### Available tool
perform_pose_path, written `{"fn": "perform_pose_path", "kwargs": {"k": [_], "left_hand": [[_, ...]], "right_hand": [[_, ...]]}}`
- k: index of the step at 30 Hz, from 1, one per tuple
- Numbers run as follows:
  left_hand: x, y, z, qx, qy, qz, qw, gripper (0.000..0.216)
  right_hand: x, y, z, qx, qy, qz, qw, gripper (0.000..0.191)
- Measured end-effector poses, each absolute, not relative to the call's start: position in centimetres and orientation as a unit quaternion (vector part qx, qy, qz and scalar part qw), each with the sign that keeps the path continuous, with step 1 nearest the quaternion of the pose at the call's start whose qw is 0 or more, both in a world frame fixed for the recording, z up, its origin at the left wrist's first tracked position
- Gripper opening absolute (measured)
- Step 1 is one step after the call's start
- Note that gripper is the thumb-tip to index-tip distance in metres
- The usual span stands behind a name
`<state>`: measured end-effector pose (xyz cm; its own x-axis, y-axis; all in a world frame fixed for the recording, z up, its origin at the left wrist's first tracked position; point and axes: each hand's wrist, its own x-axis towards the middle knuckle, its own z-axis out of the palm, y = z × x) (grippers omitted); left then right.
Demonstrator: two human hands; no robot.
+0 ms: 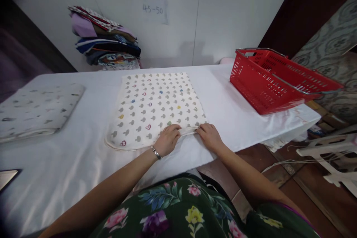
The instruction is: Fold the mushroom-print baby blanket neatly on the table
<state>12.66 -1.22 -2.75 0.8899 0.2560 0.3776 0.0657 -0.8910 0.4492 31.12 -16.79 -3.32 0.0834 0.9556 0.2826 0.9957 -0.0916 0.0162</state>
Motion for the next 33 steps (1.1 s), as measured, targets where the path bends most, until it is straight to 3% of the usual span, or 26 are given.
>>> {"fn": "perform_pose_path", "kwargs": {"k": [8, 12, 21, 27, 33], "left_hand": [[13.2, -2.0, -4.3, 0.976, 0.06, 0.193, 0.086, 0.016], [13.1, -2.1, -3.8, 0.98, 0.048, 0.179, 0.072, 0.007], [13.8, -2.5, -3.9, 0.982, 0.021, 0.187, 0.013, 0.018], [14.6, -2.7, -4.2, 0.981, 0.038, 0.188, 0.024, 0.015], [15.0, -2.4, -4.6, 0.976, 0.068, 0.202, 0.038, 0.011]], "right_hand": [[32.9, -18.4, -3.1, -0.668, -0.73, -0.07, 0.127, 0.021], [33.0, -18.6, -3.6, -0.67, -0.723, -0.062, 0.154, 0.021], [32.9, -18.1, -2.4, -0.676, -0.706, 0.026, 0.209, 0.022], [32.5, -17.9, -3.0, -0.686, -0.711, -0.059, 0.142, 0.021], [31.3, -16.8, -4.2, -0.697, -0.692, -0.122, 0.145, 0.02]]}}
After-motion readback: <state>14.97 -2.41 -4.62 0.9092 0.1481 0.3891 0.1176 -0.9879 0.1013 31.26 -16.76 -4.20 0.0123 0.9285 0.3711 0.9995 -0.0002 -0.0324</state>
